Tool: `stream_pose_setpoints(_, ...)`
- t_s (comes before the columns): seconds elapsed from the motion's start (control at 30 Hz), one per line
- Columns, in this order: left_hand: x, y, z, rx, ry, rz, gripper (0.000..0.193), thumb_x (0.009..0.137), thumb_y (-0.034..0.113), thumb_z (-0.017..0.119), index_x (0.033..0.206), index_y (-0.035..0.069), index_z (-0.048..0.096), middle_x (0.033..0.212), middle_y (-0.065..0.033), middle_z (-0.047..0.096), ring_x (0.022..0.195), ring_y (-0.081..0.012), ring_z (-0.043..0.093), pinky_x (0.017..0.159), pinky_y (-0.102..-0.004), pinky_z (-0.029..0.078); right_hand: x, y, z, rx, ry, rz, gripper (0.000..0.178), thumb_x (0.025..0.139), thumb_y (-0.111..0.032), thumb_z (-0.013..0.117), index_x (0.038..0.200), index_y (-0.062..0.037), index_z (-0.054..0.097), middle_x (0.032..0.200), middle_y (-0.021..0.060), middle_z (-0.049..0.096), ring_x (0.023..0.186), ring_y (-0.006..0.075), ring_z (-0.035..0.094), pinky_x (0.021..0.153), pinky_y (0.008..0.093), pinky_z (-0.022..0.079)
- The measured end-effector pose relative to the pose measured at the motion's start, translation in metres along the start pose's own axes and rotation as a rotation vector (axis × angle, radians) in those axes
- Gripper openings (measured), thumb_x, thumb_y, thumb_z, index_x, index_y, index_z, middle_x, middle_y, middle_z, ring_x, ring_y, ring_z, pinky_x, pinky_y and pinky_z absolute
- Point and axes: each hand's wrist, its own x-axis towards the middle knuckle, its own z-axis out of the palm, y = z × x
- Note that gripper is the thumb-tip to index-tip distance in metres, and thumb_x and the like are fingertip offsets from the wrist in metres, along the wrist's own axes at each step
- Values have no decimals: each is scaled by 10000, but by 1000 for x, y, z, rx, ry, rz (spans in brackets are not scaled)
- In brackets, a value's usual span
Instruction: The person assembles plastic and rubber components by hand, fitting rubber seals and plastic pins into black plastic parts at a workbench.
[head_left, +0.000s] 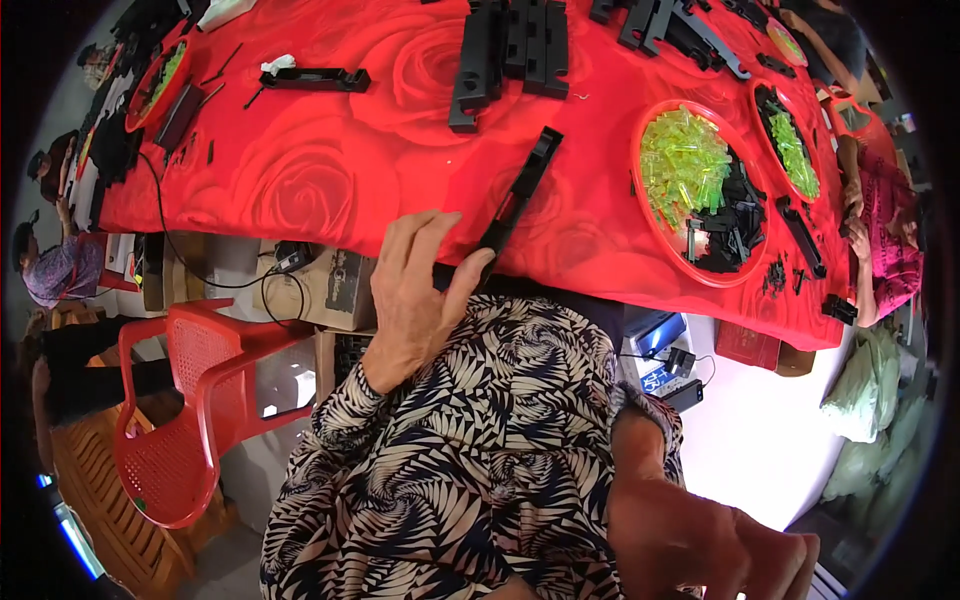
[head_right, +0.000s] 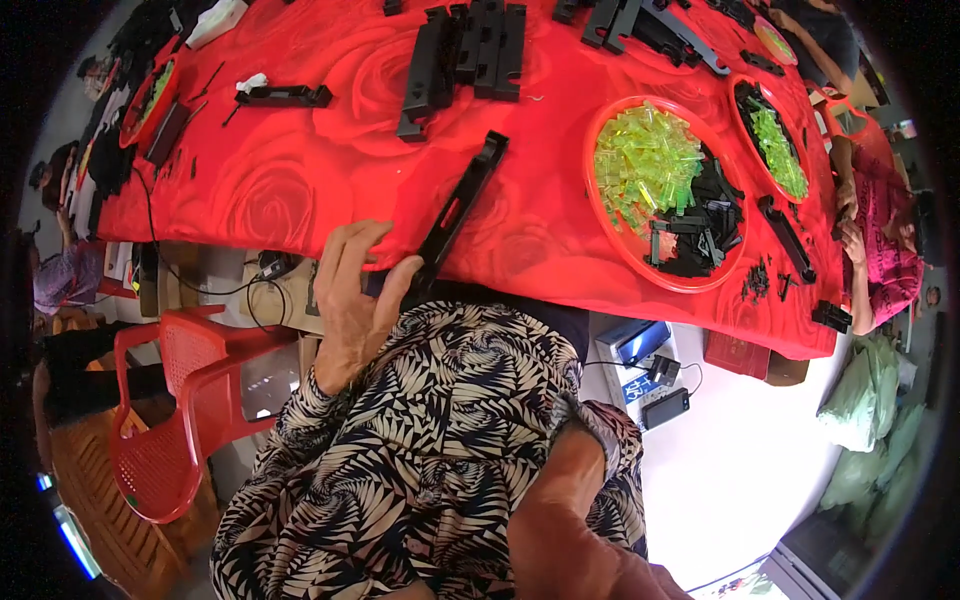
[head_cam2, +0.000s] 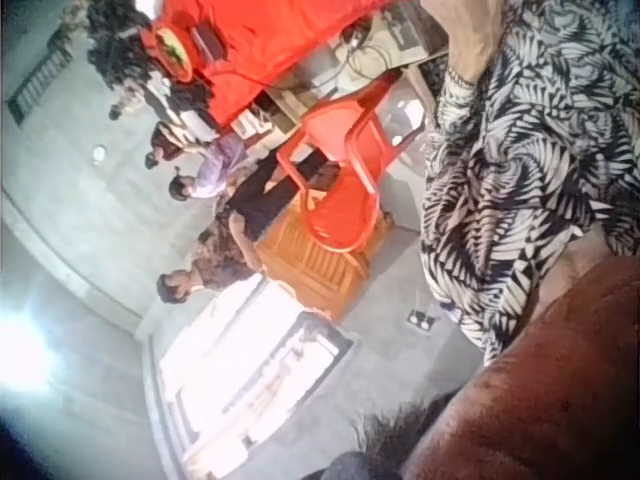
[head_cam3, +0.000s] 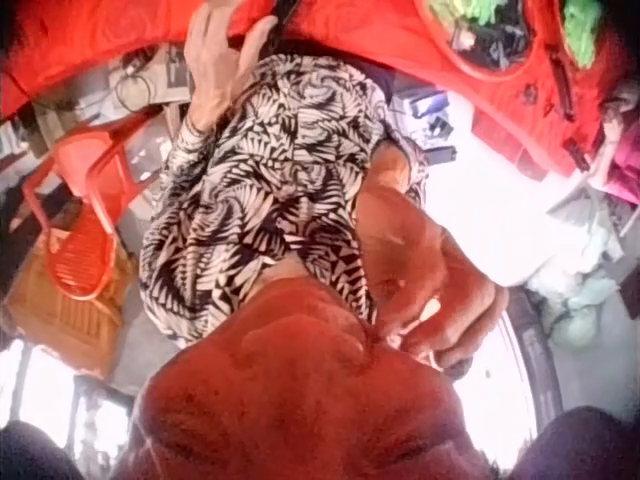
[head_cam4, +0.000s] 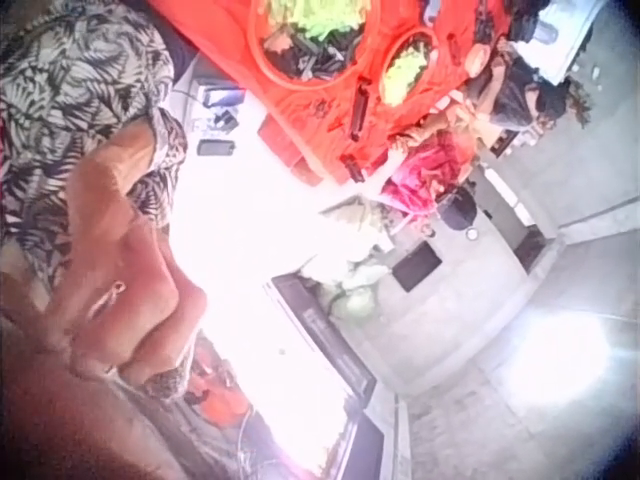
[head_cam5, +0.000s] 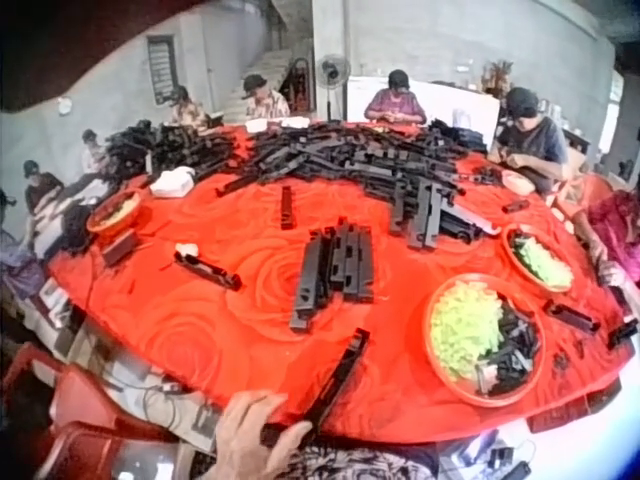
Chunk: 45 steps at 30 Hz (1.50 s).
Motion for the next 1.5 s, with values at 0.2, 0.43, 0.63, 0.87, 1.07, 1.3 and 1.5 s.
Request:
stream_pose_setpoints(0.2, -23, 0, 0, -57, -216, -141, 584, 712, 240, 811, 1180, 8, 550, 1095, -175, 569, 965, -341, 589, 782, -389, 519, 17, 34, 11, -268, -41, -626, 418, 739, 40, 600, 1149, 53, 516, 1093, 169, 529, 1062, 301, 542, 921, 426, 515)
stream_pose_setpoints(0.43, -30, 6, 17, -56, -260, -50, 620, 755, 233, 773, 1266, 17, 495, 1128, -171, 531, 952, -336, 597, 754, -381, 532, 4, 24, 2, -356, -348, -677, 386, 750, 25, 625, 1126, 47, 542, 1113, 163, 532, 1072, 304, 531, 900, 419, 532)
stream_pose_setpoints(0.63, -33, 1, 18, -227, -223, -178, 612, 770, 133, 751, 1295, 17, 460, 1119, -188, 523, 957, -351, 599, 779, -389, 522, -54, -28, -38, -1224, -513, 114, 432, 706, -18, 721, 1107, 57, 581, 937, 178, 619, 841, 317, 607, 743, 383, 528)
stream_pose_setpoints(0.87, -32, 26, 32, -922, -485, -478, 781, 749, -10, 715, 1399, 14, 281, 1199, -174, 537, 996, -202, 605, 855, -322, 519, -81, -14, -104, -1958, -429, 1032, 478, 783, -111, 708, 1180, 73, 515, 1146, 260, 517, 1038, 425, 528, 837, 452, 476)
stream_pose_setpoints(1.07, -49, -4, 32, -995, -447, -479, 451, 849, -55, 589, 1276, -20, 446, 1096, -117, 597, 969, -164, 607, 847, -302, 502, -106, -10, -125, -2060, -532, 997, 468, 763, -59, 667, 1194, 48, 520, 1186, 257, 507, 1064, 433, 499, 912, 479, 434)
stream_pose_setpoints(1.3, -47, -17, 36, -1168, -505, -729, 278, 987, 256, 508, 1098, 9, 571, 871, -67, 631, 743, -123, 614, 631, -246, 505, -95, -27, -124, -1660, -36, 1116, 625, 644, 68, 704, 1245, 1, 542, 1156, 160, 590, 1072, 301, 554, 955, 393, 427)
stream_pose_setpoints(1.5, -22, -36, -2, -1599, -799, -1114, 635, 990, 549, 327, 1182, -23, 527, 856, -189, 662, 659, -243, 677, 461, -238, 522, -84, -39, -91, -1361, -295, 1171, 615, 617, -17, 767, 1195, 15, 559, 1087, 135, 597, 1012, 287, 560, 913, 381, 444)
